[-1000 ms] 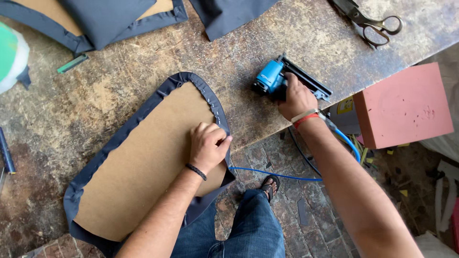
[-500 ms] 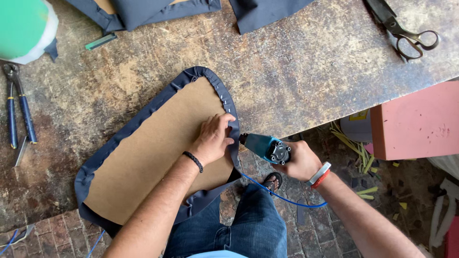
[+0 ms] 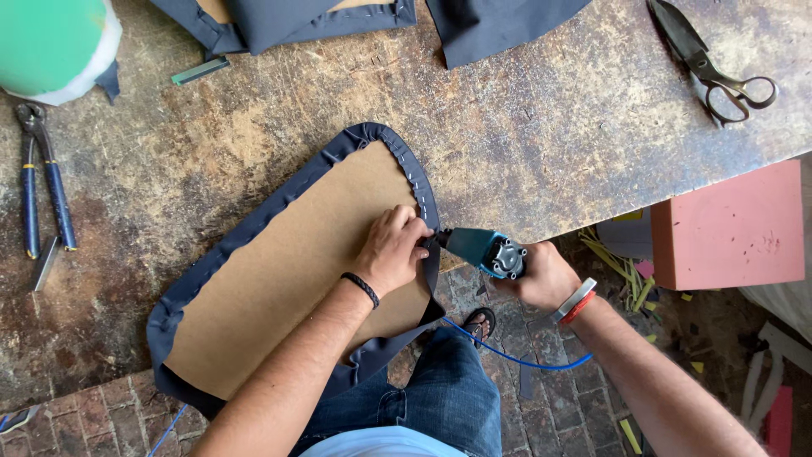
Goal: The person staples dark fabric onto curved cardboard pieces using a pneumatic staple gun. They pull and smooth the fabric while firing staples along the edges, then flip and reposition the pieces to continue securing the fabric around the perimeter.
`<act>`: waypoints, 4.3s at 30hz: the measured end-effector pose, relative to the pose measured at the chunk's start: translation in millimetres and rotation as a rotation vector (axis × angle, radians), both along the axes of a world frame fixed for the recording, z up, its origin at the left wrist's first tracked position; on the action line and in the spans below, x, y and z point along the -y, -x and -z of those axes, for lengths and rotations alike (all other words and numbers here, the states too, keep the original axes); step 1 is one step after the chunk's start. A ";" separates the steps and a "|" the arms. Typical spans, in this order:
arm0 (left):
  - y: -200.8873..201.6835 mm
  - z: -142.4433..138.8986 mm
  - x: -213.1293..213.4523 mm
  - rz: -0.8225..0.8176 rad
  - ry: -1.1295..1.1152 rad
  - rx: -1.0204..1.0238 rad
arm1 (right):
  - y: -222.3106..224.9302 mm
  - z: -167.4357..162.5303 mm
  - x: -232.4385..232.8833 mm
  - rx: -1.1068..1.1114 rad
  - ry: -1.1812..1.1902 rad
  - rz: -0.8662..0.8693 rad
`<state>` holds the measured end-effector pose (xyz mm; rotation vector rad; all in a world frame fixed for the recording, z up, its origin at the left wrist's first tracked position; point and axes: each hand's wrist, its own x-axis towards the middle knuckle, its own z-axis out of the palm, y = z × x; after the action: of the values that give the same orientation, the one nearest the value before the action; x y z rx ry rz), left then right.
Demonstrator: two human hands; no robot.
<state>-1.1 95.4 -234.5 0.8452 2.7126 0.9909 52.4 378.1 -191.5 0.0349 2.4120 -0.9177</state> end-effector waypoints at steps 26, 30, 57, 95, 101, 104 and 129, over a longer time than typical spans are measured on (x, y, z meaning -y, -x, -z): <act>-1.5 11.2 24.1 0.041 -0.403 -0.087 | 25.0 -15.6 21.5 0.029 -0.146 -0.073; -3.1 19.3 25.2 -0.019 -0.477 -0.048 | 27.7 -13.5 25.1 0.023 -0.153 -0.040; -45.1 -28.0 -49.2 0.178 -0.183 -0.077 | -71.4 96.1 84.0 -0.037 1.729 0.964; -65.6 4.6 -22.9 -0.100 0.039 0.006 | -119.7 -10.9 25.1 -0.264 -0.005 0.247; -65.8 5.4 -21.5 -0.105 0.027 0.011 | -111.9 -6.8 25.2 -0.239 -0.075 0.267; -63.6 5.8 -20.5 -0.110 0.027 0.016 | -104.5 -8.3 22.5 -0.206 -0.105 0.354; -124.8 -32.4 -16.0 0.050 0.470 -0.041 | 53.1 29.2 -15.6 -0.582 -0.412 0.228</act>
<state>123.7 111.4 -202.1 0.8359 2.7630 0.3002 -0.7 393.7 -220.6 0.2275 3.1628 -0.5534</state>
